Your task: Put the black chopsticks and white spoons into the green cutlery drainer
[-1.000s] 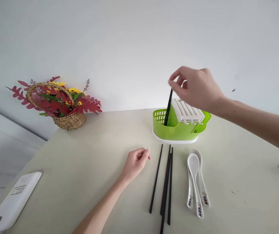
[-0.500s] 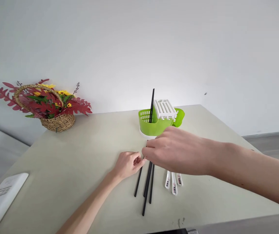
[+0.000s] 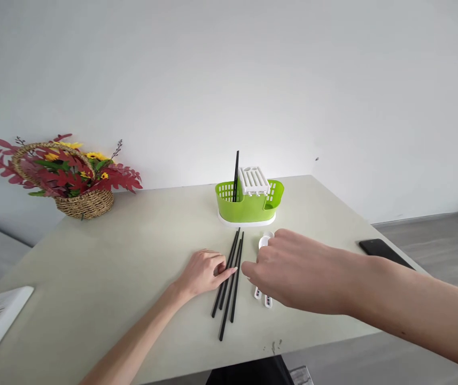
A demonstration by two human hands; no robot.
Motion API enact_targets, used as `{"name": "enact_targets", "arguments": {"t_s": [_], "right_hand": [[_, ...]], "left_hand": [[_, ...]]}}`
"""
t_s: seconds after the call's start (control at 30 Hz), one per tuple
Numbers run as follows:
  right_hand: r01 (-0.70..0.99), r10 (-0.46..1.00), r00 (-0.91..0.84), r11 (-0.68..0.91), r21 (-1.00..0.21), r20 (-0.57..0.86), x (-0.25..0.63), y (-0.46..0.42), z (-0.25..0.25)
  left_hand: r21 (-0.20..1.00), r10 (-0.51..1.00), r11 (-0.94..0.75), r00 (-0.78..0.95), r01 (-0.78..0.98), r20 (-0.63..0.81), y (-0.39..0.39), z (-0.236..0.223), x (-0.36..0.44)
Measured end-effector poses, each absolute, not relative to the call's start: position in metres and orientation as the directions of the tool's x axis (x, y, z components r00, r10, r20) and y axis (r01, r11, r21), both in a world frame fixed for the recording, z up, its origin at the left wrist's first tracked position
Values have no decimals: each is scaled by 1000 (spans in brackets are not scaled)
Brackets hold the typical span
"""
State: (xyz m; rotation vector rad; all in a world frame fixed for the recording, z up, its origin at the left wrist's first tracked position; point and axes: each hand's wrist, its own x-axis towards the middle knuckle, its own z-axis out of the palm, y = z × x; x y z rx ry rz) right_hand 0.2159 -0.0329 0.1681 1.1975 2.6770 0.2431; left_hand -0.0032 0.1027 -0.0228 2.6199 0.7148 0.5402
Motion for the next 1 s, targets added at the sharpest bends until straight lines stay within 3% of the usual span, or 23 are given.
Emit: {"name": "enact_targets", "arguments": {"t_s": [0.33, 0.67, 1.0], "right_hand": [[713, 741, -652, 671, 201, -162, 213, -53, 167], [696, 718, -687, 695, 181, -113, 215, -59, 163], [683, 695, -667, 714, 152, -269, 209, -61, 144]], "left_hand": [[372, 628, -758, 755, 536, 191, 117, -6, -20], [184, 671, -731, 641, 657, 373, 143, -23, -31], [94, 695, -680, 599, 727, 397, 143, -31, -29]]}}
